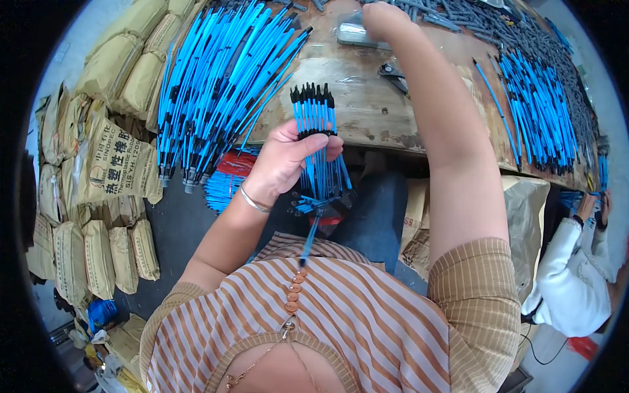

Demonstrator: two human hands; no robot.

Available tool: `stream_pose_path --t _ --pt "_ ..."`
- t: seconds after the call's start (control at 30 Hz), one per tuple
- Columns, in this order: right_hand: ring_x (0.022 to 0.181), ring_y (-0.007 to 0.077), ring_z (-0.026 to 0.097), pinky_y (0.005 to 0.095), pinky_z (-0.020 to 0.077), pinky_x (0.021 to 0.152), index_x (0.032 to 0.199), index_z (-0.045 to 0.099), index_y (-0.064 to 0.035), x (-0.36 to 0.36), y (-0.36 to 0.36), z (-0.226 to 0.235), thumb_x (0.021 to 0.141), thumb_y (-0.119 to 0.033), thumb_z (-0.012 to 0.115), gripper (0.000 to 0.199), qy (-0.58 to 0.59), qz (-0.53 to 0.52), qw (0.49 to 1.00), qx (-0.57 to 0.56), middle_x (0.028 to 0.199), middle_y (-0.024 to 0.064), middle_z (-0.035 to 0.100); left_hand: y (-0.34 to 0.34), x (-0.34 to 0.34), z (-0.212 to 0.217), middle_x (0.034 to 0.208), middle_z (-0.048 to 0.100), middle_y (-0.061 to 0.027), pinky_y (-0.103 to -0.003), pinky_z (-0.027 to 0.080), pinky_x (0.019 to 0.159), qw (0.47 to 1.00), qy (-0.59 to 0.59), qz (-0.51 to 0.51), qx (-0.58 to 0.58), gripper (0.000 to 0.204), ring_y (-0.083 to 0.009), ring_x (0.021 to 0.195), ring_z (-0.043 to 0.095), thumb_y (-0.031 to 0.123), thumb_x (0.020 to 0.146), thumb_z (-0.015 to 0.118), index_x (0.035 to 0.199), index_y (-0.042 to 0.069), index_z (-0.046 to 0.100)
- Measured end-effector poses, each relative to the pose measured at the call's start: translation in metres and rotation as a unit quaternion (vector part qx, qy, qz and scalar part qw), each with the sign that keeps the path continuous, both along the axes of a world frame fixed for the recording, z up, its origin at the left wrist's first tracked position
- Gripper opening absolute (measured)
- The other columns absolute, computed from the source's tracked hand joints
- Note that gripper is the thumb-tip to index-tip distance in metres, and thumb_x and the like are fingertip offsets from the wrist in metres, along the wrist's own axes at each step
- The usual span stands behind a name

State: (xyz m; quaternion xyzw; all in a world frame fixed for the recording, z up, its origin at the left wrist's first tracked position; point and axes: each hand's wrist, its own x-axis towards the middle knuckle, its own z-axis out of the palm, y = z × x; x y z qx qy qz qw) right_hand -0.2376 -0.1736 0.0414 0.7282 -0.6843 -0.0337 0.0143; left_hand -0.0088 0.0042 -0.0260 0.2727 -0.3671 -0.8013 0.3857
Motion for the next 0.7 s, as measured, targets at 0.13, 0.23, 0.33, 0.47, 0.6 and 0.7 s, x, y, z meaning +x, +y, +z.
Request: stream_pose_path --t 0.13,0.23,0.33,0.47,0.6,0.7 --pt "0.084 0.0324 0.063 0.0432 0.0503 0.07 0.084 0.067 -0.0019 -0.002 -0.012 -0.015 0.078 -0.019 0.055 0.022 0.036 0.022 0.999 -0.028 0.089 0.0173 0.065 -0.001 0.001 -0.001 0.089 0.066 -0.0114 -0.033 0.053 0.074 1.0 0.008 0.001 0.02 0.017 -0.0201 0.08 0.065 0.005 0.083 0.063 0.1 0.001 0.061" --pt "0.084 0.0333 0.063 0.0434 0.0499 0.071 0.082 0.066 -0.0005 -0.023 -0.019 -0.033 0.08 -0.019 0.053 0.023 -0.011 -0.037 0.995 -0.097 0.089 0.0182 0.065 0.001 -0.004 -0.002 0.089 0.066 -0.011 -0.033 0.053 0.075 1.0 0.008 0.002 0.023 0.017 -0.0199 0.081 0.065 0.005 0.083 0.063 0.1 0.001 0.061" --pt "0.079 0.0348 0.062 0.0417 0.049 0.069 0.083 0.065 0.0015 0.01 0.042 0.014 0.082 -0.017 0.052 0.023 -0.175 0.048 0.955 -0.232 0.088 0.0198 0.064 0.003 0.001 -0.003 0.088 0.066 -0.0107 -0.033 0.053 0.075 1.0 -0.001 0.021 0.016 0.018 -0.0193 0.081 0.064 0.004 0.083 0.063 0.1 0.001 0.061" --pt "0.071 0.0119 0.056 0.0261 0.0471 0.064 0.088 0.06 -0.0004 0.024 0.149 0.02 0.089 -0.013 0.055 0.014 -0.689 0.035 0.724 0.011 0.082 0.0021 0.059 0.006 -0.005 -0.001 0.087 0.066 -0.0104 -0.031 0.052 0.075 1.0 0.011 0.008 -0.002 0.018 -0.0183 0.081 0.064 0.004 0.082 0.063 0.1 0.0 0.061" --pt "0.067 0.0137 0.053 0.0255 0.0435 0.061 0.095 0.061 -0.0008 0.045 0.21 -0.002 0.084 -0.003 0.057 0.012 -0.563 0.08 0.814 -0.116 0.078 0.0037 0.054 0.008 -0.004 0.002 0.087 0.066 -0.0104 -0.03 0.051 0.075 1.0 0.004 0.011 -0.015 0.018 -0.0174 0.081 0.063 0.003 0.082 0.063 0.1 0.0 0.062" --pt "0.066 0.0154 0.052 0.0251 0.0422 0.06 0.099 0.063 -0.002 0.048 0.226 -0.004 0.082 0.002 0.058 0.018 -0.409 0.141 0.856 -0.284 0.078 0.0056 0.053 0.009 -0.005 0.0 0.087 0.066 -0.0103 -0.03 0.051 0.074 1.0 -0.002 0.017 -0.023 0.018 -0.0171 0.08 0.063 0.003 0.082 0.063 0.1 0.0 0.062"
